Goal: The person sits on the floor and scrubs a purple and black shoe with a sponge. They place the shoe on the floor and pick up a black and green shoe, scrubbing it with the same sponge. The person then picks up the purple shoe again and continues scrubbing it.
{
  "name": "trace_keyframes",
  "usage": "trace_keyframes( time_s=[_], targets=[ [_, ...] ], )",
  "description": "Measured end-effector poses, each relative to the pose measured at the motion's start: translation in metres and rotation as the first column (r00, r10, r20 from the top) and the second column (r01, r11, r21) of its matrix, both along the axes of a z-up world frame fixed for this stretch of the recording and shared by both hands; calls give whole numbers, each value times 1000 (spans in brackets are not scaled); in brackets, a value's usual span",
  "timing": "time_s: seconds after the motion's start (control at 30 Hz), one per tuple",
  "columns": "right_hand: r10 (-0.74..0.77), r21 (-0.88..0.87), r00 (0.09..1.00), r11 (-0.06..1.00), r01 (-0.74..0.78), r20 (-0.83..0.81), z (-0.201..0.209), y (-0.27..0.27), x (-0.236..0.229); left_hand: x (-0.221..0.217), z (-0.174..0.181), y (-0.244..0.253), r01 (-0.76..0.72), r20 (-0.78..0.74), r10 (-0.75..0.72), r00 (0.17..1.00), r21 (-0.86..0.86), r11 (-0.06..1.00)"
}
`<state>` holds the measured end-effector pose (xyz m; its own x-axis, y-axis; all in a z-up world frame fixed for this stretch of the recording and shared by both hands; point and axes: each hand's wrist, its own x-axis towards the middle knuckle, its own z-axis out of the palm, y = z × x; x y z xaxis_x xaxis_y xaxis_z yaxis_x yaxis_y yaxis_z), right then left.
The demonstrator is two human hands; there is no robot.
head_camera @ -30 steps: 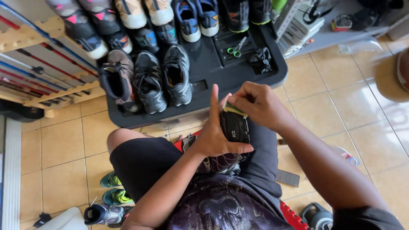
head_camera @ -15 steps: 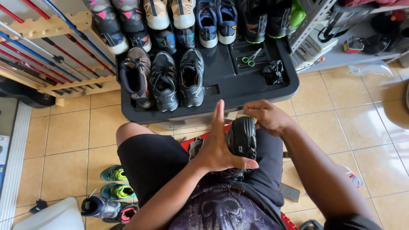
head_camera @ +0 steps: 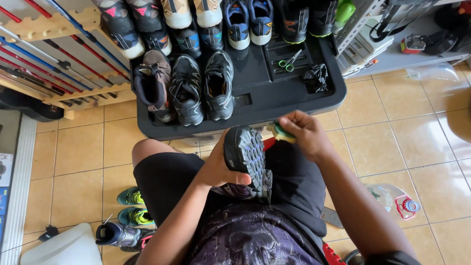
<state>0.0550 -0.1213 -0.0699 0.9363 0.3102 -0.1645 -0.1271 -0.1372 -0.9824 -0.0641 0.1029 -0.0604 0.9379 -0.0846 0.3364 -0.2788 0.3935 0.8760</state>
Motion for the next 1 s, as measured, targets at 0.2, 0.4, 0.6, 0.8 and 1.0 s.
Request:
trace_keyframes(
  time_s=[0.2,0.4,0.6,0.8,1.0],
  targets=[
    [154,350,981,931,-103,-120,9,40,-7,0,0,22,175,-106,-150,983,298,938],
    [395,162,899,916,-368,-189,-46,21,-8,-14,36,27,292,-426,12,905,639,711],
    [-73,297,926,935,192,-369,-120,48,5,-19,49,38,-45,-446,376,812,594,803],
    [44,263,955,964,36,-292,-157,120,-12,-46,53,53,-105,-487,513,707,644,757],
    [310,214,894,944,-249,-324,-167,137,-33,-147,-27,39,-488,12,821,571,809,327]
  ],
)
